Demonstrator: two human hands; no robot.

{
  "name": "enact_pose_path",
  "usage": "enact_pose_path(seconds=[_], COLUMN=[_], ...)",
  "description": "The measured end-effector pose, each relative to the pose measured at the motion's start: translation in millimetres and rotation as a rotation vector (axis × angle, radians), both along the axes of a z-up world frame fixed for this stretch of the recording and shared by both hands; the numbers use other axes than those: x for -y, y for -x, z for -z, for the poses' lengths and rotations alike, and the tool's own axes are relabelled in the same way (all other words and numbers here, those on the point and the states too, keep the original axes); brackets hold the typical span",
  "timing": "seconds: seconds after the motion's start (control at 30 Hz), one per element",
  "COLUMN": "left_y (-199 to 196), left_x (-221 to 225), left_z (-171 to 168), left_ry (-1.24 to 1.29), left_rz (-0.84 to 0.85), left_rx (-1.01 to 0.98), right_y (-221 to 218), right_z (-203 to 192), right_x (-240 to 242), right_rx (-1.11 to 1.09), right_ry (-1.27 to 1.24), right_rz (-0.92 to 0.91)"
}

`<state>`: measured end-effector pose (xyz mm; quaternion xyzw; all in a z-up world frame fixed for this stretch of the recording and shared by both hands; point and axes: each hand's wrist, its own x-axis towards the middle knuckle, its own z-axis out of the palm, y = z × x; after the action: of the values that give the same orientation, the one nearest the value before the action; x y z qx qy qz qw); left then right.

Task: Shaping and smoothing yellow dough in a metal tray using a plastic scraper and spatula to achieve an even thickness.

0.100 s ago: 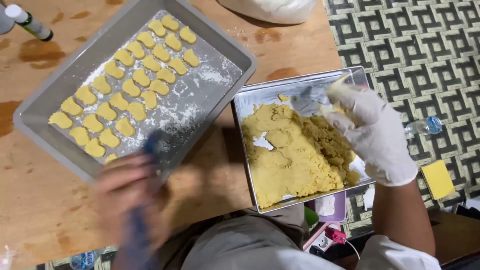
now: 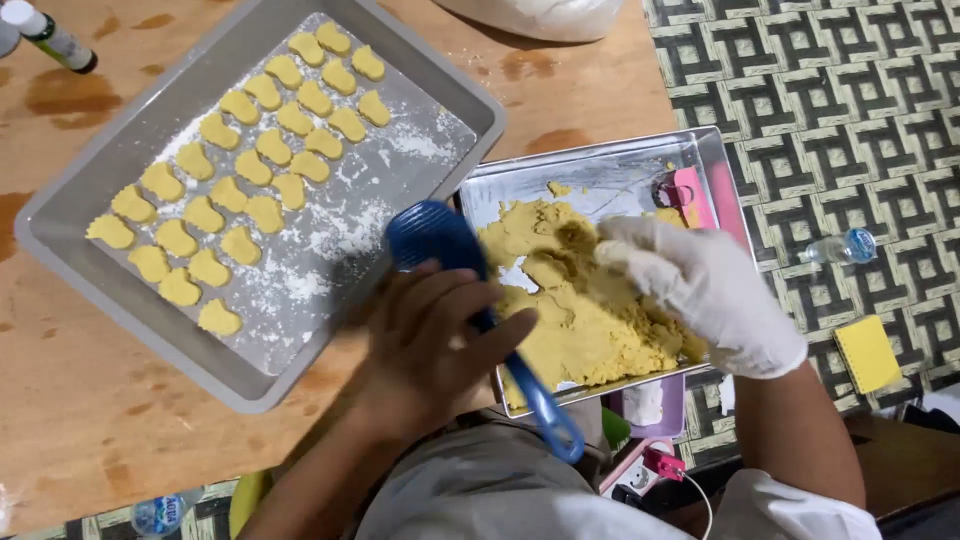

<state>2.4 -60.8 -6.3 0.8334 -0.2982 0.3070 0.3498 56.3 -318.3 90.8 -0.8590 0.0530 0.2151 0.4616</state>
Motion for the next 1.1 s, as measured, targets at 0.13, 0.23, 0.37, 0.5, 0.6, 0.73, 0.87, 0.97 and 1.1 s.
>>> enact_pose_path(seconds=[0.13,0.23,0.37,0.5,0.6,0.73,0.87,0.97,1.1], left_y=[-8.7,-4.3,12.0,35.1,53.3,69.3,68.8,66.1,66.2], left_x=[80.2,103.8,93.8,56.6,37.9,30.1,30.8,34.3,39.7], left_z=[-14.1,5.4,11.8,16.5,41.1,67.3,72.0,77.4,64.1], left_ry=[-0.211,-0.213,-0.229,-0.217,-0.31,-0.238,-0.176,-0.156,-0.084], left_rz=[-0.158,0.026,0.107,0.247,0.219,0.179,0.233,0.227,0.237], left_rx=[0.187,0.14,0.048,0.087,0.04,-0.004,0.012,-0.02,-0.063], right_y=[12.0,15.7,6.0,-11.9,-6.1,9.9,5.5,0.6,11.4], right_z=[44.8,62.4,72.6,38.9,58.5,97.7,108.6,98.7,112.5], right_x=[3.4,-5.8,27.6,37.6,34.0,24.9,5.7,-24.9,-31.0], right_rx=[-0.21,-0.366,-0.22,-0.195,0.111,0.713,1.152,1.185,0.342], right_ry=[-0.242,-0.707,-0.741,0.301,0.783,0.574,0.905,0.947,1.106], right_rz=[-0.11,0.346,0.186,-0.081,-0.442,-0.97,-0.982,-0.822,-0.635])
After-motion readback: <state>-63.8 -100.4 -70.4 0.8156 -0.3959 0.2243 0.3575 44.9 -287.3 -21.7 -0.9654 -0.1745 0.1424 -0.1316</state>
